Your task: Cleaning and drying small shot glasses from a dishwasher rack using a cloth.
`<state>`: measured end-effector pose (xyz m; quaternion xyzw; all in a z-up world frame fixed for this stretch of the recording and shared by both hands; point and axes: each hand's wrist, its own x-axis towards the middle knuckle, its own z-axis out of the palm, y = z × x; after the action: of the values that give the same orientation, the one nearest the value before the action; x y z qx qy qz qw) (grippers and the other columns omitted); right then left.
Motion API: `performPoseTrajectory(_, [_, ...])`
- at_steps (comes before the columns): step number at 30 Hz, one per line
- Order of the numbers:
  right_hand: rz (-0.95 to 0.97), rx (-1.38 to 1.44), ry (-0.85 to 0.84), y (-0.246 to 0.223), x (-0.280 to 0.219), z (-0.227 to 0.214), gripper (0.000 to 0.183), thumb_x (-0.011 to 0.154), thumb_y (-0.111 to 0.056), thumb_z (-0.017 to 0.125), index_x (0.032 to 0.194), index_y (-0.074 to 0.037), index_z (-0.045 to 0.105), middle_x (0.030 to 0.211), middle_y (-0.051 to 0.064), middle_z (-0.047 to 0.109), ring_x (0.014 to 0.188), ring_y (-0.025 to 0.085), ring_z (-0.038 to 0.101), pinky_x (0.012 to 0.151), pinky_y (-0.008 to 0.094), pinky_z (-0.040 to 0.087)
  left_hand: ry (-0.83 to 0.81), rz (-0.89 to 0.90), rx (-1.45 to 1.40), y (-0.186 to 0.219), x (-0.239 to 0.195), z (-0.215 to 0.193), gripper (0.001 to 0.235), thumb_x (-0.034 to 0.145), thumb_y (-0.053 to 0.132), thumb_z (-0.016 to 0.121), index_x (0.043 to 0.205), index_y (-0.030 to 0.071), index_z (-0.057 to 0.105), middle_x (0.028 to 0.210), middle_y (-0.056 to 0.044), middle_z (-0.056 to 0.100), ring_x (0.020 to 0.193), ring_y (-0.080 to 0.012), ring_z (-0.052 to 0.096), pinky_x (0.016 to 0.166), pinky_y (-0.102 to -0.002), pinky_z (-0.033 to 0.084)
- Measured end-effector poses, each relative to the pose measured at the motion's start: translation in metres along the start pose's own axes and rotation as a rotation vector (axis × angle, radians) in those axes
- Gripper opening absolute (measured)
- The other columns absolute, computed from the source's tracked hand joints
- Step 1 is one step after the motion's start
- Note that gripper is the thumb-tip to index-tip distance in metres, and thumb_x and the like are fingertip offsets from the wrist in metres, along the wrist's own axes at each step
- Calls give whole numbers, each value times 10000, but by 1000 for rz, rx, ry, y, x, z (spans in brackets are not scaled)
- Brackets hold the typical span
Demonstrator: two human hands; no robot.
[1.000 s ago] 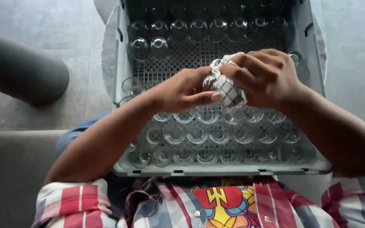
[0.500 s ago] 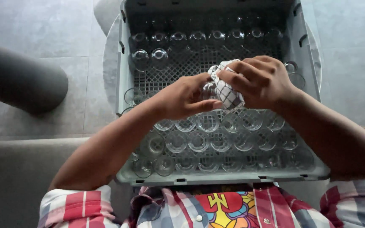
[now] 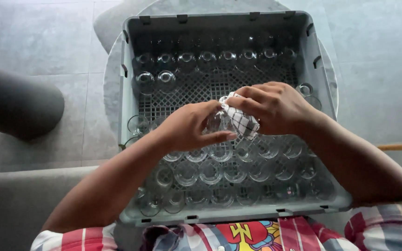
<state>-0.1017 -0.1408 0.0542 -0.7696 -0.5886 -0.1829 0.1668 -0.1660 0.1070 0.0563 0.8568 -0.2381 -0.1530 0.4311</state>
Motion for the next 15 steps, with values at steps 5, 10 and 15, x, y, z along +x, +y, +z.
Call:
performPoseTrajectory(5, [145, 153, -99, 5, -6, 2, 563, 814, -298, 789, 1301, -80, 611, 1024, 116, 659, 856, 382, 715, 642, 478, 572, 110, 51, -37, -4, -1, -1, 653, 857, 516, 758, 1247, 13, 611, 923, -204, 713, 718, -316, 716, 587, -402, 567])
performPoseTrajectory(10, [140, 129, -120, 9, -13, 10, 561, 815, -293, 755, 1327, -118, 608, 1046, 101, 660, 865, 354, 723, 640, 462, 573, 197, 188, 107, -11, -3, 5, 622, 855, 499, 775, 1192, -2, 628, 898, -193, 721, 719, -326, 728, 556, -386, 585])
performPoseTrajectory(15, [86, 99, -172, 12, -6, 7, 490, 851, -226, 667, 1331, -152, 603, 1047, 92, 650, 845, 322, 719, 637, 426, 582, 257, 350, 334, -12, 5, 4, 628, 854, 509, 790, 1123, -34, 627, 839, -179, 710, 690, -318, 722, 515, -400, 585])
